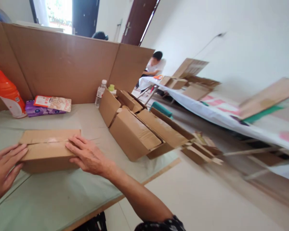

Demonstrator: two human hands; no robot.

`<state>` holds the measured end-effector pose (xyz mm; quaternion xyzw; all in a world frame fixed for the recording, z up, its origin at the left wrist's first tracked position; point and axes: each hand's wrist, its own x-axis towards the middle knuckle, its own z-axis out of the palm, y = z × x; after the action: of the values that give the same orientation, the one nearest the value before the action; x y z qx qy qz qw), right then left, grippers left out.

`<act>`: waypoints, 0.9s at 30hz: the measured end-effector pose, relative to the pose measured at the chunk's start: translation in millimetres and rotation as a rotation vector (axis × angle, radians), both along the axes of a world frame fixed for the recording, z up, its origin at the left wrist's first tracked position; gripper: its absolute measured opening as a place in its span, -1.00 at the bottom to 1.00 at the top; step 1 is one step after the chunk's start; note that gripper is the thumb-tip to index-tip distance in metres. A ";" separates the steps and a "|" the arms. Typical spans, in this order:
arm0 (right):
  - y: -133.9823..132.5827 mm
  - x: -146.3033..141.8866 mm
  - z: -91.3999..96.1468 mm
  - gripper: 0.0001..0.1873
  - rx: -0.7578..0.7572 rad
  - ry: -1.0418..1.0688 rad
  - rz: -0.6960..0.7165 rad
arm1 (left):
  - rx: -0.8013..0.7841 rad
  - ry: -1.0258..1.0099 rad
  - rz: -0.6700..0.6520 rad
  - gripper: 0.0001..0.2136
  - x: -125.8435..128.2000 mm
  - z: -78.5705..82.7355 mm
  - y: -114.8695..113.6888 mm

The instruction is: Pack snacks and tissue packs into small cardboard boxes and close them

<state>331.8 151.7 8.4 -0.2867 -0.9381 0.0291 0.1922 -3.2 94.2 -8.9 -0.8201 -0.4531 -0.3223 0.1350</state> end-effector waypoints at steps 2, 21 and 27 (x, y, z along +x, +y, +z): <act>5.7 3.5 2.9 -0.48 0.004 -0.007 -0.180 | -0.081 -0.094 -0.053 -0.58 17.5 5.9 57.2; 128.6 20.6 6.3 -0.48 0.026 -0.133 -1.006 | -0.541 -0.653 -0.328 -0.45 242.2 -113.8 248.5; 138.7 37.1 -9.4 -0.39 0.126 0.055 -0.998 | -0.609 -0.539 -0.439 -0.53 248.7 -107.9 271.0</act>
<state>369.0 290.4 -1.0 -0.6872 -0.6812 -0.1156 0.2244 245.4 365.2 -116.8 -0.7860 -0.3616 -0.3972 -0.3061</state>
